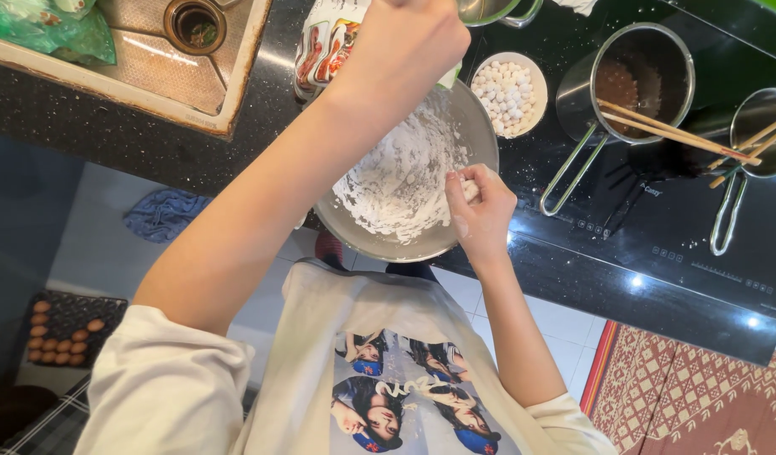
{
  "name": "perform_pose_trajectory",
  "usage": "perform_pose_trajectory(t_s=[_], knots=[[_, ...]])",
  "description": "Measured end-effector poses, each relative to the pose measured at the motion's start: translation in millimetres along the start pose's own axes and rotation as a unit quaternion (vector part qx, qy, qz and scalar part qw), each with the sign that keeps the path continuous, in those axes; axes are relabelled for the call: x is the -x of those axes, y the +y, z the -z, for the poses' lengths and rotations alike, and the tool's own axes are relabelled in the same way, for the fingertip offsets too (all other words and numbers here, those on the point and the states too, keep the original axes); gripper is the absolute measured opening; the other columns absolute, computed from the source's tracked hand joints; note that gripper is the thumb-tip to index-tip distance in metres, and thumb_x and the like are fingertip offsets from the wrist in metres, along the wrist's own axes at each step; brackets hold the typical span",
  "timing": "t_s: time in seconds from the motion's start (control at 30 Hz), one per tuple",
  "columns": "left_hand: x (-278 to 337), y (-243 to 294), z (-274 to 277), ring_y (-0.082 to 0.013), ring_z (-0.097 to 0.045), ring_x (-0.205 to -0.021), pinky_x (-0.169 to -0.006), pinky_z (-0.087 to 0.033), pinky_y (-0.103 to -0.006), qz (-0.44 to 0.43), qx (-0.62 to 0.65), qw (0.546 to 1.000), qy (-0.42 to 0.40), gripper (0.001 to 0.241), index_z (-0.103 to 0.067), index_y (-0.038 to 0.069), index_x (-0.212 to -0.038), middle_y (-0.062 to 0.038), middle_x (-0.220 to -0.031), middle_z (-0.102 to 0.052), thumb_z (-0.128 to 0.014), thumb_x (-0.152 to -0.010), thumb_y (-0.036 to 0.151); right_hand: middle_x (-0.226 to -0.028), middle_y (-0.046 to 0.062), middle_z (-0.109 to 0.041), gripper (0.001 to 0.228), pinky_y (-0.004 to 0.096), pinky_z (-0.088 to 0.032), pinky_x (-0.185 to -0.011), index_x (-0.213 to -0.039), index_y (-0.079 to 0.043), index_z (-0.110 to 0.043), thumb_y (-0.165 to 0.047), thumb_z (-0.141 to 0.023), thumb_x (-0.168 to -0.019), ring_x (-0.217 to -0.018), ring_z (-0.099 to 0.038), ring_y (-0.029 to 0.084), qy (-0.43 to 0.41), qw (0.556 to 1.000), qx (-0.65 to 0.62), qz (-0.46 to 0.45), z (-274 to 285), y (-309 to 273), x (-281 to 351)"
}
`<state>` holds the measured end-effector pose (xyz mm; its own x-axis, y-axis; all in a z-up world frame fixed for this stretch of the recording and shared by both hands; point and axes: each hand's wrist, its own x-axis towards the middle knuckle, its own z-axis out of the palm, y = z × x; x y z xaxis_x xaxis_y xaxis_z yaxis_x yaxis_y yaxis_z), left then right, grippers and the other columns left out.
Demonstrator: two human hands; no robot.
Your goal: Kneading and shaping dough balls in a mixing bowl.
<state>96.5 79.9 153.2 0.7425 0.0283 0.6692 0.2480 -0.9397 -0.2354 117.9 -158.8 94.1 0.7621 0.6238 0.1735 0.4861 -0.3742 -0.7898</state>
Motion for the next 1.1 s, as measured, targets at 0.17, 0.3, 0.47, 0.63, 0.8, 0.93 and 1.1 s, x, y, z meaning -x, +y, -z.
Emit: perform_pose_trajectory(t_s=[0.17,0.3,0.47,0.63,0.8,0.93,1.1], knots=[[4,0,-13,-0.0196,-0.065,-0.071,-0.058,-0.047,-0.0316,-0.010,0.007,0.999,-0.040,0.008,-0.074,0.015,-0.068,-0.005,-0.070,-0.064,-0.074,-0.062,0.010,-0.077,0.009,-0.062,0.021,0.028,-0.042,-0.061,-0.091,0.001,-0.067,-0.018,-0.075,-0.095,-0.066,-0.050,0.013,0.011,1.000,-0.001,-0.022,2,-6,9],[6,2,-14,-0.0190,-0.064,-0.067,-0.056,-0.047,-0.0312,-0.027,-0.018,0.999,-0.025,0.007,-0.072,0.016,-0.064,-0.003,-0.067,-0.063,-0.073,-0.060,0.010,-0.076,0.008,-0.061,0.021,0.027,-0.040,-0.060,-0.091,0.001,-0.066,-0.018,-0.075,-0.095,-0.065,-0.049,0.012,0.032,0.999,0.003,-0.020,3,-9,18],[9,5,30,-0.0190,-0.063,-0.081,-0.067,-0.045,-0.0322,-0.050,0.007,0.999,0.006,0.005,-0.070,0.011,-0.076,-0.003,-0.082,-0.065,-0.072,-0.073,0.007,-0.079,0.004,-0.062,0.020,0.026,-0.041,-0.063,-0.094,0.000,-0.068,-0.019,-0.073,-0.099,-0.070,-0.051,0.009,0.057,0.995,-0.048,-0.059,0,0,41],[45,13,108,-0.0192,-0.066,-0.105,-0.094,-0.044,-0.0408,-0.053,0.160,0.983,0.066,0.009,-0.069,0.010,-0.082,-0.002,-0.089,-0.066,-0.071,-0.074,0.015,-0.092,0.007,-0.068,0.029,0.027,-0.042,-0.064,-0.113,-0.002,-0.067,-0.028,-0.056,-0.108,-0.076,-0.059,0.015,0.029,0.929,-0.280,-0.240,-1,-11,52],[127,49,66,-0.0260,-0.069,-0.084,-0.080,-0.055,-0.0392,0.266,0.615,0.705,-0.232,0.040,-0.066,0.006,-0.125,-0.012,-0.104,-0.071,-0.076,-0.090,0.023,-0.133,0.016,-0.062,0.039,0.037,-0.051,-0.107,-0.137,0.001,-0.053,-0.017,-0.053,-0.103,-0.124,-0.061,0.025,-0.072,0.825,-0.523,-0.202,-16,-30,50],[142,51,69,-0.0273,-0.069,-0.085,-0.076,-0.057,-0.0365,0.215,0.719,0.641,-0.162,0.063,-0.058,0.005,-0.139,-0.015,-0.102,-0.071,-0.081,-0.081,0.019,-0.136,0.014,-0.060,0.045,0.032,-0.048,-0.108,-0.139,0.004,-0.049,0.001,-0.062,-0.096,-0.127,-0.058,0.019,-0.073,0.898,-0.409,-0.147,-35,-18,56],[155,56,61,-0.0290,-0.069,-0.084,-0.074,-0.054,-0.0382,0.256,0.633,0.721,-0.114,0.021,-0.069,0.005,-0.110,-0.016,-0.091,-0.071,-0.071,-0.090,0.009,-0.109,0.009,-0.071,0.021,0.028,-0.056,-0.085,-0.124,0.006,-0.061,0.003,-0.061,-0.103,-0.094,-0.067,0.014,-0.026,0.928,-0.343,-0.143,-50,-9,53]])
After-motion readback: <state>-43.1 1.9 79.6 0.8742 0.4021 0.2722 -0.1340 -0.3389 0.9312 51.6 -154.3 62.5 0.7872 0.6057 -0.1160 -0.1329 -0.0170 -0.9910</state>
